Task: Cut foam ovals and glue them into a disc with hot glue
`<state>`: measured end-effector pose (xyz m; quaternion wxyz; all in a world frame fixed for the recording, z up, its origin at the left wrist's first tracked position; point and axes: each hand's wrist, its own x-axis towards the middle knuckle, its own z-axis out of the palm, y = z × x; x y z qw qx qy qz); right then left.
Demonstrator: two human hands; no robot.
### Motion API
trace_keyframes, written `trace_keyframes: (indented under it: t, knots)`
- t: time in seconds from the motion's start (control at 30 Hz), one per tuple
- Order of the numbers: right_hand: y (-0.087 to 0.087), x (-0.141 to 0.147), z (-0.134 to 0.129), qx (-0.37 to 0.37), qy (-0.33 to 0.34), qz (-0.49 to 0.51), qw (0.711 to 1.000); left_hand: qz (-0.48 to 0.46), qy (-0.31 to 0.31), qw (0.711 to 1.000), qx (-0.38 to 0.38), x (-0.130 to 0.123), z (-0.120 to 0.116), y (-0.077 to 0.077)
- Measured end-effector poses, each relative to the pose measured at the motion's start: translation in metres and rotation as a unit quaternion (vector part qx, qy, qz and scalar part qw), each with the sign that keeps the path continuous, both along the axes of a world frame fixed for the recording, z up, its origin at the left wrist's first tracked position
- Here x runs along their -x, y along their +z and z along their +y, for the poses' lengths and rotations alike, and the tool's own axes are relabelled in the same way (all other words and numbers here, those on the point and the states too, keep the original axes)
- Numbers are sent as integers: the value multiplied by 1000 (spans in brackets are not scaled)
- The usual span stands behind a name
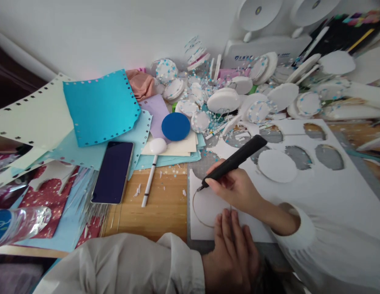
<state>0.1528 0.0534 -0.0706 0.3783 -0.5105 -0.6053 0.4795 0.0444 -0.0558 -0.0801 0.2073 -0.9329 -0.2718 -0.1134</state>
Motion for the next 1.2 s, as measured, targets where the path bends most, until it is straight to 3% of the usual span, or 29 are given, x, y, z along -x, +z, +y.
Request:
trace_keyframes:
  t: [0.3,0.43,0.6,0.73,0.9,1.2]
  knots:
    - [-7,1,-4,-36,-34,-19,999,-8,3,1000,11,1,-1,1]
    - [-12,-4,-3,-64,-109,-40,991,-7,10,1000,12,1,-2,0]
    - [-10,-9,0,-35,-113,39,992,8,-5,1000,9,2,0,2]
    - [-1,-9,0,12,-51,105,993,-3,-2,1000,6,1,0,2]
    - [2,-7,-2,17,84,9,996,-4,8,1000,9,0,-2,-1]
    - [-7,-8,-2,23,104,-5,994,11,33,999,19,-2,-9,-4]
